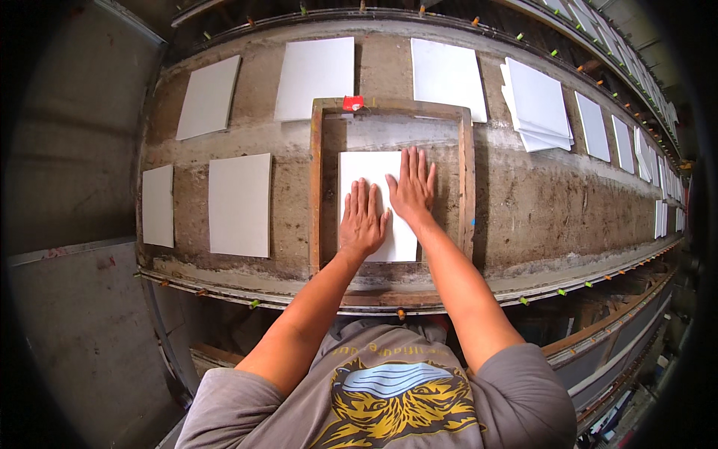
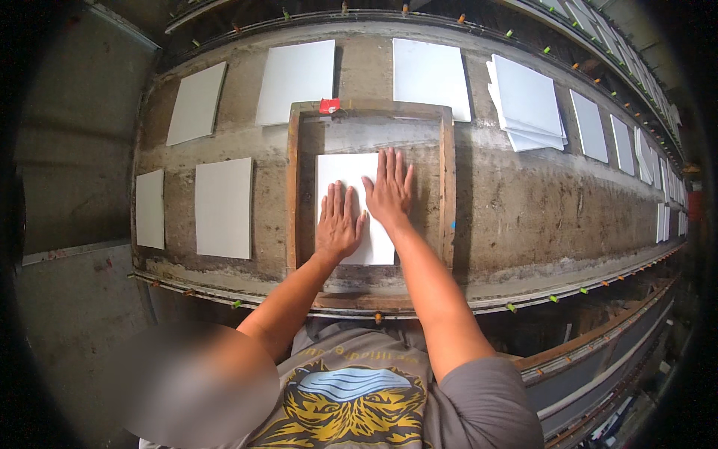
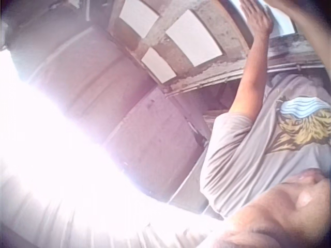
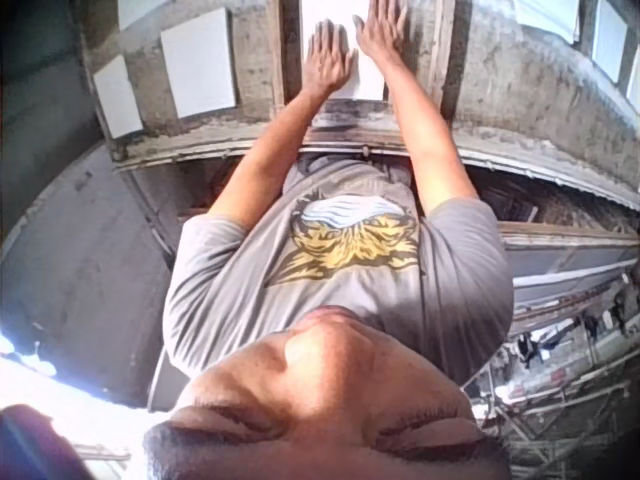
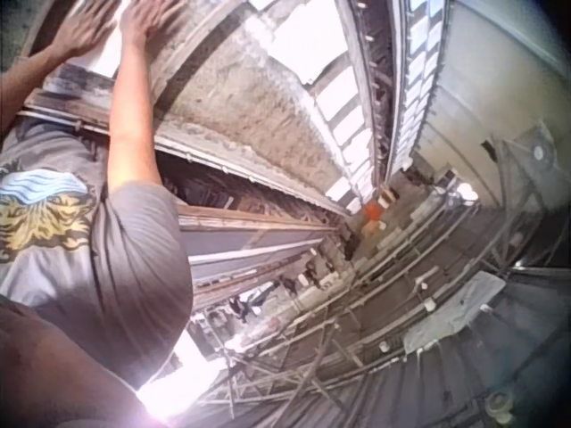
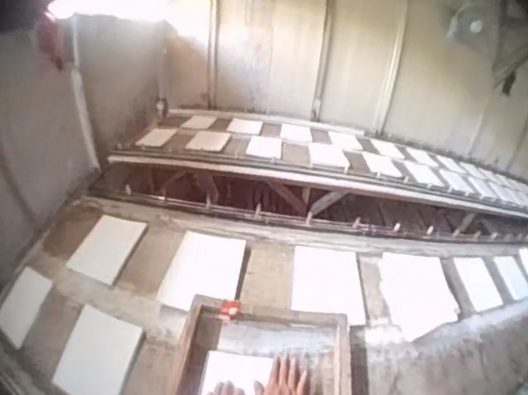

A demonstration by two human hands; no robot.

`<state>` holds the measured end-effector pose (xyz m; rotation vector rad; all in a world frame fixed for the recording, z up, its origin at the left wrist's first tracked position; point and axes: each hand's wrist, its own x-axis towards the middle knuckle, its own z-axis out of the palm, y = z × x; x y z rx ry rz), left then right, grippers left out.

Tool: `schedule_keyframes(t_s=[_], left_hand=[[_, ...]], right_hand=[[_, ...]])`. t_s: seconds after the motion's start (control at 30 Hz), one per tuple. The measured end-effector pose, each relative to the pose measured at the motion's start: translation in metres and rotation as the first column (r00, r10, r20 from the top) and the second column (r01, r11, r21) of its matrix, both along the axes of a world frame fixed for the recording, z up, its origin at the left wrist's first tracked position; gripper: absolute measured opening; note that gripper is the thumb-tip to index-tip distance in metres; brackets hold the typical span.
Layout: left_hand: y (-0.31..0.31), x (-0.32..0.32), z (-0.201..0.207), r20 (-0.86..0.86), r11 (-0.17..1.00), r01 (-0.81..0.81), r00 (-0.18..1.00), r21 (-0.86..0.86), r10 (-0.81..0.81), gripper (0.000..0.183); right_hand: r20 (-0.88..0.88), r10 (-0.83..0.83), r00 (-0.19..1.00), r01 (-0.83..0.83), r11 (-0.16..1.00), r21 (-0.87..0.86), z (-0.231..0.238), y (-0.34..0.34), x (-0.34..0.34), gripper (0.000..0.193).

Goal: The person repeatedly picks white rectangular tiles from a stack and places them into a wooden frame on a conveyor belt. They smooth each tile with their hands before moving the frame forward to the next empty slot.

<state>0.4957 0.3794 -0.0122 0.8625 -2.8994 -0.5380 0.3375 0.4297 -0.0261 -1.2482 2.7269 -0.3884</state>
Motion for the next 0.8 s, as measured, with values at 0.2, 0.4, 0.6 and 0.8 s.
schedule_keyframes(t_s=[0.2, 0.4, 0.6, 0.8], left_hand=[[-0.003, 0.006, -0.007, -0.060, 0.999, -0.004, 0.998, 0.053, 0.007, 0.069], [0.000, 0.003, -0.004, -0.053, 1.000, 0.004, 0.999, 0.028, -0.003, 0.067], [0.001, 0.013, -0.011, -0.236, 0.992, -0.042, 0.969, 0.118, 0.069, 0.083], [0.000, 0.008, -0.002, -0.266, 0.984, -0.036, 0.960, 0.176, 0.082, 0.095]], right_hand=[[0.093, 0.117, 0.989, -0.124, 0.989, 0.077, -0.004, 0.047, 0.042, 0.073], [-0.016, 0.092, 0.996, -0.092, 0.995, -0.042, -0.007, -0.020, -0.016, 0.071], [-0.008, 0.459, 0.889, -0.458, 0.888, 0.025, -0.009, 0.016, 0.031, 0.062], [-0.065, 0.396, 0.916, -0.401, 0.897, -0.187, -0.001, -0.049, 0.004, 0.049]])
